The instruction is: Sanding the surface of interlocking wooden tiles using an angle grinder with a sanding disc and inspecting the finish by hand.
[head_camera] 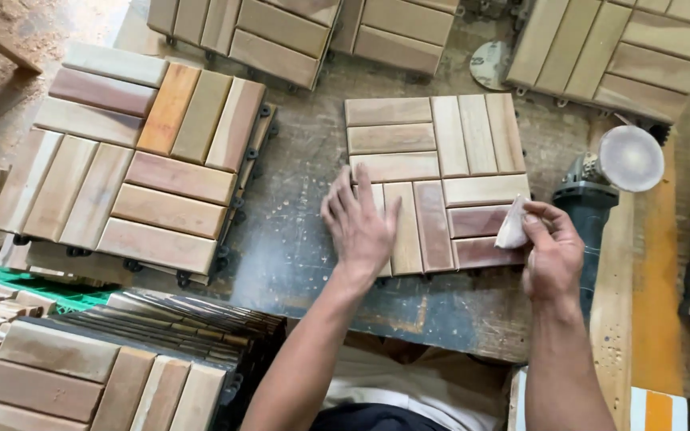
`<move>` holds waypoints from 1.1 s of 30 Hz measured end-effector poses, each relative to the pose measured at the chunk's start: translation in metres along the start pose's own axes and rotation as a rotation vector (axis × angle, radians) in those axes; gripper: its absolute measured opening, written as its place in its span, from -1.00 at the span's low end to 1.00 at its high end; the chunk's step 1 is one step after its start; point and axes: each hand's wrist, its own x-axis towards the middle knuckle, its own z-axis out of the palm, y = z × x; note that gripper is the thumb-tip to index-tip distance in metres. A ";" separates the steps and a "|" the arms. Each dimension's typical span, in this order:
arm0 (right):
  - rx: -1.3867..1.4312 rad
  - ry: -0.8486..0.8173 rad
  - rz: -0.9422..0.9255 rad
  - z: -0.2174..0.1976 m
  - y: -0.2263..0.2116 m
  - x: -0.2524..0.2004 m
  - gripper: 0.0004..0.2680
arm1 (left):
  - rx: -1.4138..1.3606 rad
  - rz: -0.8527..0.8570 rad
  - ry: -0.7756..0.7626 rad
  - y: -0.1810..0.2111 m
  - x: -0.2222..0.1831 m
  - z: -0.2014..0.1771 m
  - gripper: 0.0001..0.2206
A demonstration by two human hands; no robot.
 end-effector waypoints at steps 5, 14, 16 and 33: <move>0.076 -0.193 0.004 0.014 -0.055 0.005 -0.55 | -0.169 -0.060 -0.246 0.014 -0.022 -0.036 -0.15; -0.538 0.125 -0.052 0.027 -0.039 0.035 -0.67 | -0.188 -0.104 -0.389 0.007 -0.023 -0.057 -0.13; -0.566 0.129 -0.080 0.032 -0.032 0.044 -0.72 | -0.221 -0.137 -0.402 0.007 -0.023 -0.060 -0.13; -0.573 -0.281 0.423 0.089 -0.109 -0.176 -0.51 | 0.065 -0.187 -0.212 -0.029 0.064 -0.006 -0.23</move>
